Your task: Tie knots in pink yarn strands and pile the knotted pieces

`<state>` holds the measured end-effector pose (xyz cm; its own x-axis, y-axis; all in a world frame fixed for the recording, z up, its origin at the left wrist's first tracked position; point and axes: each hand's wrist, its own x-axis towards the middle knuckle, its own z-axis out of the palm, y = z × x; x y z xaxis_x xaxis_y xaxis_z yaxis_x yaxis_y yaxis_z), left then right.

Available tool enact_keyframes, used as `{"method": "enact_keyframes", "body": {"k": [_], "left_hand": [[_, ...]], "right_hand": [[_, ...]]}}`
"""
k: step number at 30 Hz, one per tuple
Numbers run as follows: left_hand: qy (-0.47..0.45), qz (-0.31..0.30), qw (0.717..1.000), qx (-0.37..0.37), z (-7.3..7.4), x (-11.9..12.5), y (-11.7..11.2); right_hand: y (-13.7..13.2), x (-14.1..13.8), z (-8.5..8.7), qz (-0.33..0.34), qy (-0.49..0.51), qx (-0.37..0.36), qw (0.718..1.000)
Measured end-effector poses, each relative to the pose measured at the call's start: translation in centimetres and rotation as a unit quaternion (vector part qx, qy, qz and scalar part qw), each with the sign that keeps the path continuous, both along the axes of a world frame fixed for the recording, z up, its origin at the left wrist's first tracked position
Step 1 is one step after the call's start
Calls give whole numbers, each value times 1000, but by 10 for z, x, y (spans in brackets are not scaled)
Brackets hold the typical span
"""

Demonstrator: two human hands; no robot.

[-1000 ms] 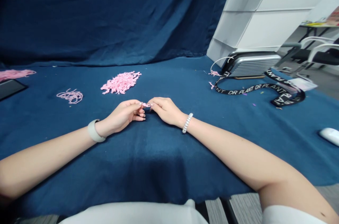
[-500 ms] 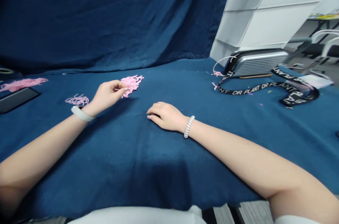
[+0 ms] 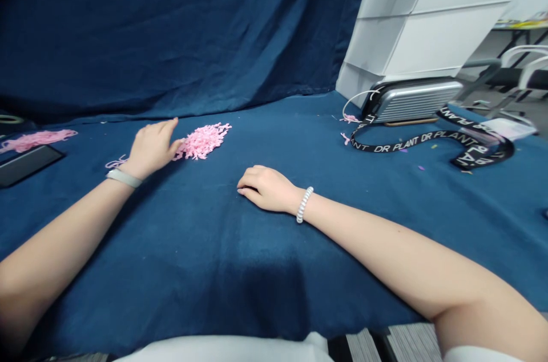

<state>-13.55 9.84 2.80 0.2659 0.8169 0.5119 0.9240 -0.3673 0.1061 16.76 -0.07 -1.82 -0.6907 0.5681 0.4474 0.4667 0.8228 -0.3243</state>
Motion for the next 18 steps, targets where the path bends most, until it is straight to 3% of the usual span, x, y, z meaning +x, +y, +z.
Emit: {"method": "enact_keyframes", "body": {"k": [3, 5, 7, 9, 11, 15, 18], "left_hand": [[-133, 2, 991, -15, 33, 7, -15], [-233, -28, 969, -73, 53, 18, -27], [-281, -80, 943, -156, 61, 34, -39], [-286, -118, 926, -216, 57, 53, -52], [-268, -150, 917, -255, 42, 72, -65], [-204, -201, 925, -252, 6, 96, -87], [-198, -152, 944, -216, -11, 101, -97]], "right_hand": [[1, 0, -1, -2, -2, -1, 1000], [0, 0, -2, 2, 2, -2, 1000], [-3, 0, -2, 0, 25, 10, 1000], [-8, -1, 3, -13, 62, 45, 997], [-17, -7, 16, -22, 90, 91, 992], [-33, -44, 51, 22, 73, 114, 991], [-39, -93, 69, 81, 18, 106, 991]]}}
